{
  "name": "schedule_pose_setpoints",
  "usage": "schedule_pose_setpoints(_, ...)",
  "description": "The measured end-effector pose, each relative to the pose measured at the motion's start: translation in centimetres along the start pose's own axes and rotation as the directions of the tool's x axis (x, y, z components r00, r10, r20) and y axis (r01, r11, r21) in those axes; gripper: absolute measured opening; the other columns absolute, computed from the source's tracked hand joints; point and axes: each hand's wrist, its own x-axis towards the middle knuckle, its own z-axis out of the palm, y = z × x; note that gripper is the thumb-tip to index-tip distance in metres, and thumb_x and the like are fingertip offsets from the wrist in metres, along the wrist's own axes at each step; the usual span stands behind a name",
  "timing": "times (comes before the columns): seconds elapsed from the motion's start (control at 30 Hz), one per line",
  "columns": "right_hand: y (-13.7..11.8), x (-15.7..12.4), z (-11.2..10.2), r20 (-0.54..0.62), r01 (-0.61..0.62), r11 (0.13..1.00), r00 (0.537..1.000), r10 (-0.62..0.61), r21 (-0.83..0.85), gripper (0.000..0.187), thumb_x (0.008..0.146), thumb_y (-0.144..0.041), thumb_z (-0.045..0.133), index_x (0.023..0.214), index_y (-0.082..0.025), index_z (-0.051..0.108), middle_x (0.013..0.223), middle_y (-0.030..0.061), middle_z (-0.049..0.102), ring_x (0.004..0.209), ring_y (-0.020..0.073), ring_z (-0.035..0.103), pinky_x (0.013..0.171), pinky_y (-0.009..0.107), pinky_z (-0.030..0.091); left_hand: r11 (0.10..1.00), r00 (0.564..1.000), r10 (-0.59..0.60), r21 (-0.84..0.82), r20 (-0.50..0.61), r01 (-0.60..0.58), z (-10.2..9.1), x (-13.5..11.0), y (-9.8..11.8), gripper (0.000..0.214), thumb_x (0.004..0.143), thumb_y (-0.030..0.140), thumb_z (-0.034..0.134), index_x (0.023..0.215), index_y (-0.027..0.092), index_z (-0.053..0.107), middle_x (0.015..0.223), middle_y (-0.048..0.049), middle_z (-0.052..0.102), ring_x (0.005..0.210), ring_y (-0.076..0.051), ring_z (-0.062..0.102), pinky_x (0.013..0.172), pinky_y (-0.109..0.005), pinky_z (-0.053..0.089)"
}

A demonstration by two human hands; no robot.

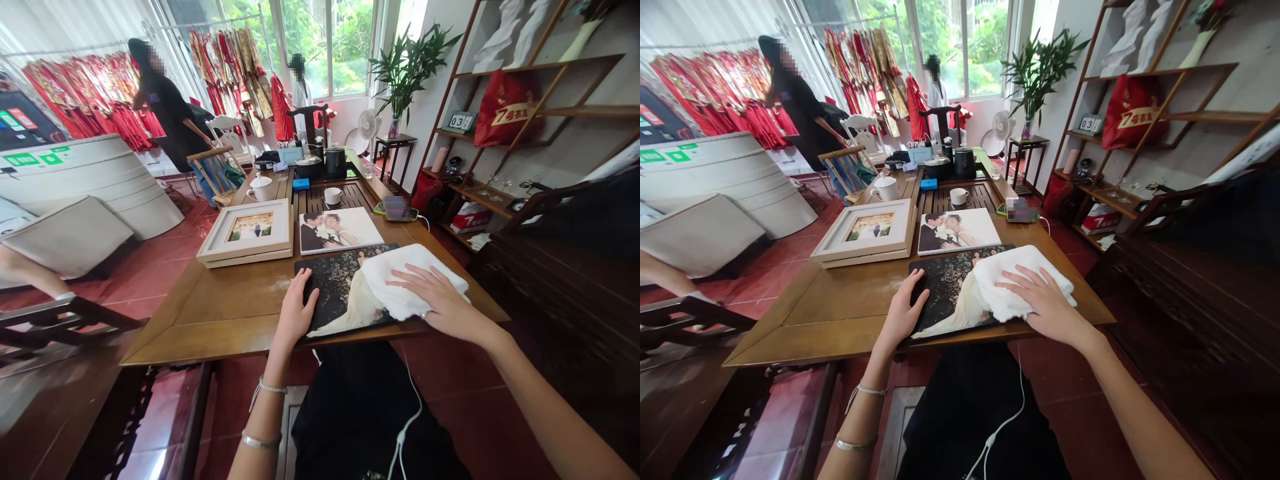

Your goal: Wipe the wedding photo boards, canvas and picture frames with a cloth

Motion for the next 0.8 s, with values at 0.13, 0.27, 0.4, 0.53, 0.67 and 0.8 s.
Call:
schedule_pose_setpoints(0.13, 2.2, 3.8, 0.7, -0.005, -0.032, 0.999, 0.999, 0.032, -0.023, 0.079, 0.059, -0.008, 0.043, 0.135, -0.030, 0.046, 0.147, 0.0023, 0.042, 0.137, 0.0309, 0.031, 0.106, 0.063, 0.025, 1.000, 1.000, 0.004, -0.006, 0.004, -0.004, -0.1, 0.0, 0.0, 0.044, 0.090, 0.029, 0.049, 0.132, 0.020, 0.048, 0.144, -0.0130, 0.046, 0.138, -0.023, 0.036, 0.115, -0.045, 0.027)
schedule_pose_setpoints(0.27, 3.3, 7.1, 1.2, -0.031, -0.098, 0.993, 0.995, 0.096, -0.069, 0.067, 0.068, -0.011, 0.044, 0.133, -0.025, 0.049, 0.145, 0.0066, 0.045, 0.135, 0.0323, 0.033, 0.105, 0.063, 0.027, 1.000, 1.000, -0.003, 0.009, 0.010, 0.003, -0.2, 0.0, 0.1, 0.044, 0.090, 0.028, 0.049, 0.133, 0.019, 0.047, 0.144, -0.0139, 0.045, 0.138, -0.023, 0.036, 0.115, -0.044, 0.028)
schedule_pose_setpoints(0.4, 2.3, 7.2, 1.2, -0.036, -0.108, 0.991, 0.994, 0.105, -0.084, 0.067, 0.067, -0.010, 0.043, 0.131, -0.026, 0.050, 0.145, 0.0047, 0.046, 0.134, 0.0318, 0.034, 0.105, 0.063, 0.025, 1.000, 1.000, -0.006, 0.001, 0.008, 0.006, -0.2, 0.1, 0.2, 0.044, 0.089, 0.028, 0.049, 0.133, 0.019, 0.048, 0.144, -0.0141, 0.046, 0.137, -0.023, 0.037, 0.114, -0.045, 0.029)
schedule_pose_setpoints(0.53, -0.5, 3.6, 0.9, -0.026, -0.021, 0.998, 0.999, 0.020, -0.055, 0.081, 0.058, -0.006, 0.044, 0.135, -0.029, 0.046, 0.147, 0.0019, 0.042, 0.137, 0.0307, 0.029, 0.107, 0.064, 0.021, 1.000, 1.000, -0.012, -0.005, 0.007, 0.012, -0.1, 0.2, 0.2, 0.044, 0.089, 0.027, 0.049, 0.132, 0.017, 0.048, 0.143, -0.0148, 0.046, 0.137, -0.023, 0.038, 0.114, -0.044, 0.029)
schedule_pose_setpoints(0.67, -3.5, -0.9, 0.2, 0.007, 0.038, 0.999, 0.999, -0.038, -0.004, 0.090, 0.053, -0.005, 0.043, 0.138, -0.035, 0.043, 0.150, -0.0025, 0.038, 0.140, 0.0286, 0.026, 0.110, 0.061, 0.018, 1.000, 1.000, -0.011, -0.008, 0.003, 0.011, -0.2, 0.1, 0.4, 0.044, 0.090, 0.027, 0.049, 0.132, 0.018, 0.048, 0.143, -0.0133, 0.047, 0.138, -0.023, 0.037, 0.115, -0.043, 0.028)
schedule_pose_setpoints(0.8, -4.8, -3.3, -0.5, 0.039, 0.054, 0.997, 0.998, -0.056, 0.048, 0.095, 0.051, -0.006, 0.042, 0.140, -0.039, 0.039, 0.151, -0.0062, 0.034, 0.141, 0.0264, 0.023, 0.112, 0.058, 0.017, 1.000, 1.000, -0.013, -0.008, 0.003, 0.013, -0.2, 0.1, 0.5, 0.044, 0.089, 0.027, 0.049, 0.132, 0.019, 0.048, 0.142, -0.0127, 0.048, 0.138, -0.023, 0.037, 0.115, -0.044, 0.028)
